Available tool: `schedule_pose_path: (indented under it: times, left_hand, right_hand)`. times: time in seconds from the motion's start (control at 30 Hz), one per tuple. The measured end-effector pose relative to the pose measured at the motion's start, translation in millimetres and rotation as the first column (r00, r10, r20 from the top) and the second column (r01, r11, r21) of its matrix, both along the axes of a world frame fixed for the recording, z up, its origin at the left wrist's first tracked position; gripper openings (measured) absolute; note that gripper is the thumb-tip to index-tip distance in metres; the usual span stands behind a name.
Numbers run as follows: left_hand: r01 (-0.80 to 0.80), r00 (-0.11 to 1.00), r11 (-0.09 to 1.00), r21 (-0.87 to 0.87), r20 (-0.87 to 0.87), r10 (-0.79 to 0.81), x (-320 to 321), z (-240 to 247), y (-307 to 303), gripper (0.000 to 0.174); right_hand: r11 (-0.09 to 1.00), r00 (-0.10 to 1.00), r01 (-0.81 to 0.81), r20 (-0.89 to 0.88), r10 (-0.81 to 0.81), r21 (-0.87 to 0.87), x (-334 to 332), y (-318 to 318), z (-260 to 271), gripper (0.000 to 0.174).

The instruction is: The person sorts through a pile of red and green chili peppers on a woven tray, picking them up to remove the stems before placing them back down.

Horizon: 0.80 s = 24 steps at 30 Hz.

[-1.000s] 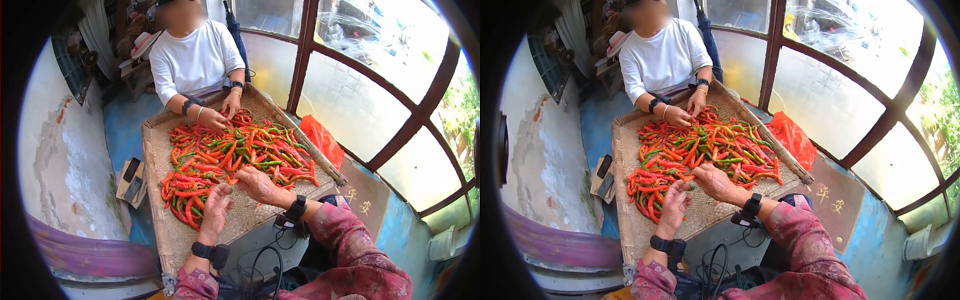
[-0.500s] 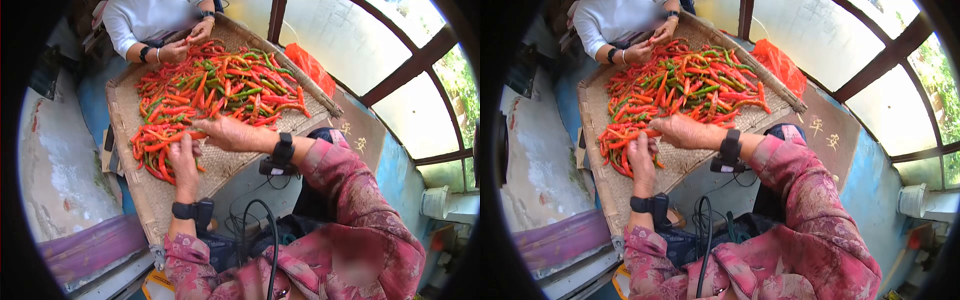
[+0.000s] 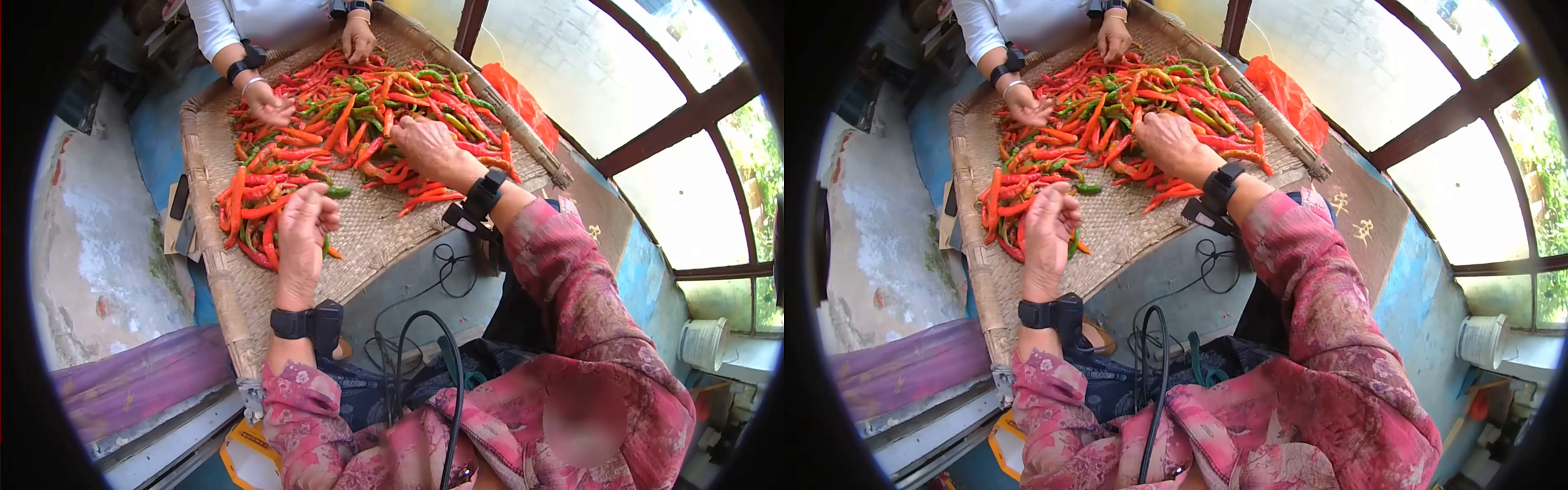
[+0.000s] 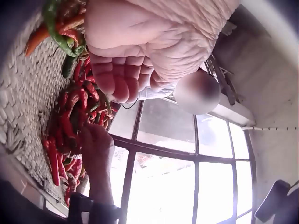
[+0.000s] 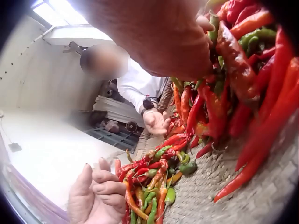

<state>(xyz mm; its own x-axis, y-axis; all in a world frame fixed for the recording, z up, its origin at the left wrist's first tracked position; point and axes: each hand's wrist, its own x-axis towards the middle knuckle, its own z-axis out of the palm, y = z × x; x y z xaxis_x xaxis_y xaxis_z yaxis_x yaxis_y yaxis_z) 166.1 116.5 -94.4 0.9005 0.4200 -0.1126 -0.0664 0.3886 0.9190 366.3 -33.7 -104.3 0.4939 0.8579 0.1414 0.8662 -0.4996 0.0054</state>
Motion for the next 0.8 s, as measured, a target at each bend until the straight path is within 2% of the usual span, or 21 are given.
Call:
schedule_pose_path:
  times: [0.07, 0.1, 0.13, 0.17, 0.2, 0.23, 0.27, 0.33, 0.43, 0.47, 0.53, 0.57, 0.6, 0.63, 0.67, 0.73, 0.8]
  left_hand:
    - [0.087, 0.990, 0.978, 0.192, -0.122, -0.064, 3, -8, -7, 0.027]
    - [0.084, 0.991, 0.979, 0.188, -0.121, -0.062, 5, -11, -12, 0.027]
    - [0.104, 0.986, 0.950, 0.296, -0.156, -0.059, 7, -14, -18, 0.030]
    - [0.128, 0.980, 0.908, 0.400, -0.192, -0.053, 8, -16, -23, 0.033]
    - [0.127, 0.980, 0.909, 0.397, -0.193, -0.053, 10, -17, -28, 0.033]
    - [0.193, 0.969, 0.906, 0.378, -0.221, -0.114, 11, -17, -31, 0.033]
    - [0.255, 0.953, 0.897, 0.360, -0.251, -0.170, 11, -17, -32, 0.034]
    - [0.271, 0.947, 0.891, 0.365, -0.266, -0.179, 9, -17, -32, 0.032]
    - [0.259, 0.952, 0.912, 0.319, -0.241, -0.187, 7, -14, -29, 0.030]
    - [0.261, 0.951, 0.909, 0.326, -0.249, -0.184, 7, -14, -27, 0.030]
    - [0.040, 0.998, 0.991, 0.129, -0.062, -0.032, 8, -13, -24, 0.032]
    - [-0.054, 0.998, 0.998, 0.031, 0.027, 0.053, 8, -15, -20, 0.040]
    - [-0.057, 0.998, 0.998, 0.034, 0.028, 0.056, 8, -10, -17, 0.040]
    - [-0.162, 0.976, 0.979, -0.126, 0.123, 0.178, 8, -5, -15, 0.043]
    - [-0.244, 0.931, 0.924, -0.293, 0.196, 0.308, 7, -2, -12, 0.047]
    - [-0.237, 0.926, 0.905, -0.353, 0.199, 0.320, 5, -4, -7, 0.050]
    - [-0.072, 0.961, 0.950, -0.305, 0.233, 0.148, 2, -7, -7, 0.048]
  right_hand:
    - [0.978, 0.988, -0.016, -0.148, 0.048, 0.209, -18, 4, 14, 0.017]
    - [0.961, 0.958, -0.017, -0.271, 0.094, 0.275, -29, 5, 24, 0.012]
    - [0.888, 0.910, -0.057, -0.342, 0.234, 0.456, -37, 6, 26, 0.014]
    - [0.856, 0.840, -0.051, -0.442, 0.315, 0.514, -45, 6, 28, 0.014]
    - [0.821, 0.752, -0.035, -0.526, 0.398, 0.570, -51, 5, 30, 0.015]
    - [0.837, 0.695, -0.019, -0.594, 0.404, 0.547, -56, 3, 32, 0.015]
    - [0.871, 0.435, 0.109, -0.811, 0.390, 0.478, -63, 3, 35, 0.016]
    - [0.866, 0.467, 0.080, -0.787, 0.404, 0.493, -66, 4, 37, 0.018]
    - [0.833, 0.438, 0.140, -0.788, 0.433, 0.535, -60, 10, 38, 0.023]
    - [0.812, 0.581, 0.089, -0.693, 0.428, 0.576, -57, 11, 36, 0.024]
    - [0.877, 0.784, -0.071, -0.516, 0.344, 0.476, -48, 14, 18, 0.022]
    - [0.875, 0.784, -0.075, -0.514, 0.349, 0.479, -47, 12, 8, 0.022]
    - [0.945, 0.878, -0.116, -0.413, 0.241, 0.306, -49, 10, 2, 0.020]
    - [0.986, 0.949, -0.119, -0.279, 0.149, 0.120, -51, 10, -3, 0.018]
    - [0.985, 0.949, -0.119, -0.278, 0.149, 0.121, -51, 12, -8, 0.018]
    - [0.993, 0.970, -0.120, -0.210, 0.122, 0.021, -50, 15, -16, 0.018]
    - [0.987, 0.974, -0.152, -0.166, 0.157, 0.041, -47, 18, -19, 0.017]
